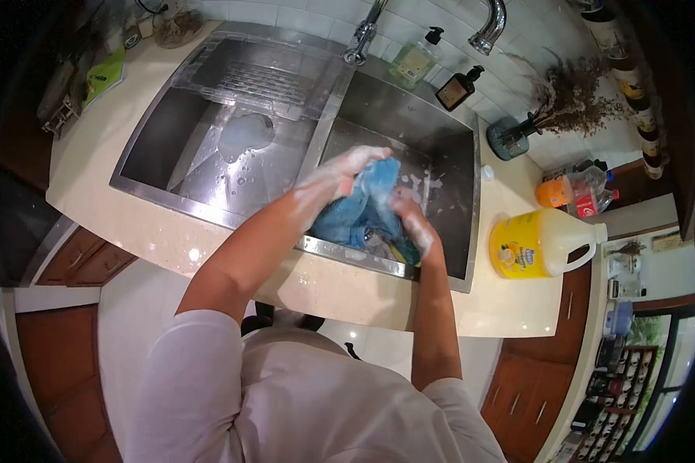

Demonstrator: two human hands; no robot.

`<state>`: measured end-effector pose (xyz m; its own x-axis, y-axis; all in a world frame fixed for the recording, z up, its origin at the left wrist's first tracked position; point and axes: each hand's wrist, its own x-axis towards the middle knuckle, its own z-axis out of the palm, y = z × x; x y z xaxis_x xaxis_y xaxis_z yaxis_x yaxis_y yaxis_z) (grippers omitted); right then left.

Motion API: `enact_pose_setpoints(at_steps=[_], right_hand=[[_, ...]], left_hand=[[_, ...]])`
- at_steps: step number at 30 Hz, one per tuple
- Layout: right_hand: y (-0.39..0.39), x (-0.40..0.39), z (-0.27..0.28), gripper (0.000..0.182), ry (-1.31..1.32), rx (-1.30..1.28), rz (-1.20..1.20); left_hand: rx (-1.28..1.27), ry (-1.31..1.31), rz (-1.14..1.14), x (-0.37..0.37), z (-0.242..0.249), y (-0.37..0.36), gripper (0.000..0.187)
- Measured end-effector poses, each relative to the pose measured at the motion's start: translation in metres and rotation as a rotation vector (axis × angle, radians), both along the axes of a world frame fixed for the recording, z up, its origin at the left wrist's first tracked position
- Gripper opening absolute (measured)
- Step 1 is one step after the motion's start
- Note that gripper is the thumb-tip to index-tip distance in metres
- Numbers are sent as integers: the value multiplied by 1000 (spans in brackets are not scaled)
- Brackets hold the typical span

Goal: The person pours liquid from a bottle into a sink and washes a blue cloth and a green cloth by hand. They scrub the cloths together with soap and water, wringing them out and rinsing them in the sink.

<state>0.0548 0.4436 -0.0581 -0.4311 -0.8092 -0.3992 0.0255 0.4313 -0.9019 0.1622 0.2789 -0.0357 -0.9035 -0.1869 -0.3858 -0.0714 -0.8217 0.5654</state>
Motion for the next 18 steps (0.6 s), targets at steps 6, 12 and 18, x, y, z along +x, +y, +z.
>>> enact_pose_setpoints(at_steps=[6, 12, 18], right_hand=[[-32, 50, 32, 8, 996, -260, 134], [-61, 72, 71, 26, 1140, -597, -77], [-4, -17, 31, 36, 8, -416, -106]], left_hand=[[-7, 188, 175, -20, -125, -9, 33], [-123, 79, 87, -73, -85, 17, 24], [116, 90, -39, -31, 49, 6, 25]])
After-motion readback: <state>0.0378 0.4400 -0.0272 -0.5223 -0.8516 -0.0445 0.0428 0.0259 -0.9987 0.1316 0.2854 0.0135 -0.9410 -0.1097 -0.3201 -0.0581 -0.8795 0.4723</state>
